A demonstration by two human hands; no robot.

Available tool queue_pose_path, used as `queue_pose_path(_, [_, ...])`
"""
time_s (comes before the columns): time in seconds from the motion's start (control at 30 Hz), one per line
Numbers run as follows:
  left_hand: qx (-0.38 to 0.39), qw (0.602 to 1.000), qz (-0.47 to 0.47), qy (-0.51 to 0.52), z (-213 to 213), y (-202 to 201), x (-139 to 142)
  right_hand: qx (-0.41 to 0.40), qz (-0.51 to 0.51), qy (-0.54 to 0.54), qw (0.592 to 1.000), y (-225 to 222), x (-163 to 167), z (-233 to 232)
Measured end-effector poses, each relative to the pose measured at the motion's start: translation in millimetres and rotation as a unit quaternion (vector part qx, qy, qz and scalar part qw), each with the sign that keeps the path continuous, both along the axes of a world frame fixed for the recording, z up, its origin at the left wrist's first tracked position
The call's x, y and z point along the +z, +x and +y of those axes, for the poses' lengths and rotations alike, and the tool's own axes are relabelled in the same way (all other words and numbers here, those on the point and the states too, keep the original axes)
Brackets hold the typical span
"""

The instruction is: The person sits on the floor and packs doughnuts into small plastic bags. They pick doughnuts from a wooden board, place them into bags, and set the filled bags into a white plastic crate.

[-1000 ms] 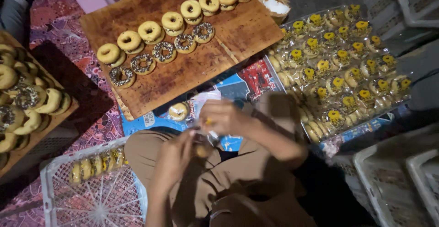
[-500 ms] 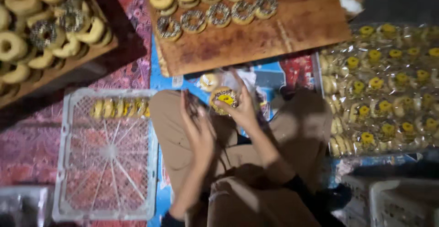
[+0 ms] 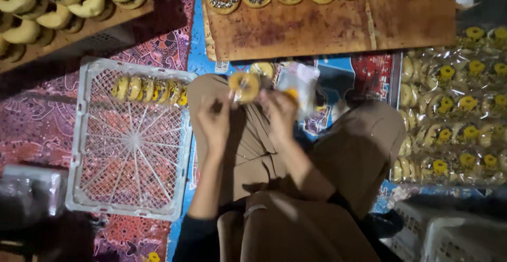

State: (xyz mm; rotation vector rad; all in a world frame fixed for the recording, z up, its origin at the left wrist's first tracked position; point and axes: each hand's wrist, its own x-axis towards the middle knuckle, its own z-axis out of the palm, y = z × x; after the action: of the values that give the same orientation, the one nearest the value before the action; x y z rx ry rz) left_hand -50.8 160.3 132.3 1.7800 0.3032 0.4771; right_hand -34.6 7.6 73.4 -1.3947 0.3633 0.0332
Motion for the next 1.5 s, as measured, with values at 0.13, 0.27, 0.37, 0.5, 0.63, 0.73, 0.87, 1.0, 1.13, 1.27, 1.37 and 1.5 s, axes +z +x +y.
queue_pose_path(0.13, [0.033, 0.989, 0.142, 0.036, -1.6, -32.8, -15.4, 0.005, 0.197, 0.103, 0.975, -43.4, -21.4, 15.3])
queue_pose_path(0.27, [-0.027, 0.987, 0.155, 0.028, -13.2, 10.4, -49.6, -0.039, 0.158, 0.182, 0.970, -13.5, -50.4, 8.5])
queue_pose_path(0.37, [-0.069, 0.988, 0.102, 0.091, -27.6, 84.3, -88.7, -0.104, -0.064, -0.053, 0.991, 39.5, -70.5, 6.1])
queue_pose_path(0.5, [-0.115, 0.971, 0.054, 0.201, -43.1, 145.5, -131.8, -0.164, -0.087, -0.119, 0.975, 91.0, -84.3, 11.0])
queue_pose_path(0.63, [-0.211, 0.917, 0.298, 0.160, -42.0, 149.6, -130.5, -0.069, 0.111, -0.120, 0.984, 92.9, -90.8, 5.8])
queue_pose_path(0.73, [-0.249, 0.953, 0.165, 0.057, -30.9, 109.9, -102.9, -0.002, 0.016, -0.046, 0.999, 64.3, -73.4, -7.2])
queue_pose_path(0.87, [-0.176, 0.983, -0.008, 0.061, -1.2, 8.8, -48.7, 0.135, -0.214, 0.019, 0.967, 8.4, -31.2, -14.7])
queue_pose_path(1.0, [-0.203, 0.951, -0.077, 0.221, 41.6, -68.7, -37.3, 0.291, -0.443, -0.235, 0.815, -19.4, -11.4, 3.0])
queue_pose_path(1.13, [-0.209, 0.949, -0.030, 0.233, 64.5, -80.0, -64.6, 0.391, -0.443, -0.159, 0.791, -18.7, -28.1, 30.1])
queue_pose_path(1.27, [-0.215, 0.959, -0.014, 0.184, 67.8, -73.8, -86.1, 0.417, -0.398, -0.036, 0.817, -17.0, -36.9, 45.2])
queue_pose_path(1.37, [-0.218, 0.974, -0.012, 0.061, 66.2, -75.2, -84.7, 0.436, -0.367, -0.023, 0.821, -18.6, -24.6, 49.7])
queue_pose_path(1.5, [-0.085, 0.989, -0.075, 0.091, 96.6, -63.6, -68.9, 0.432, -0.349, -0.035, 0.831, -13.2, -7.4, 41.2])
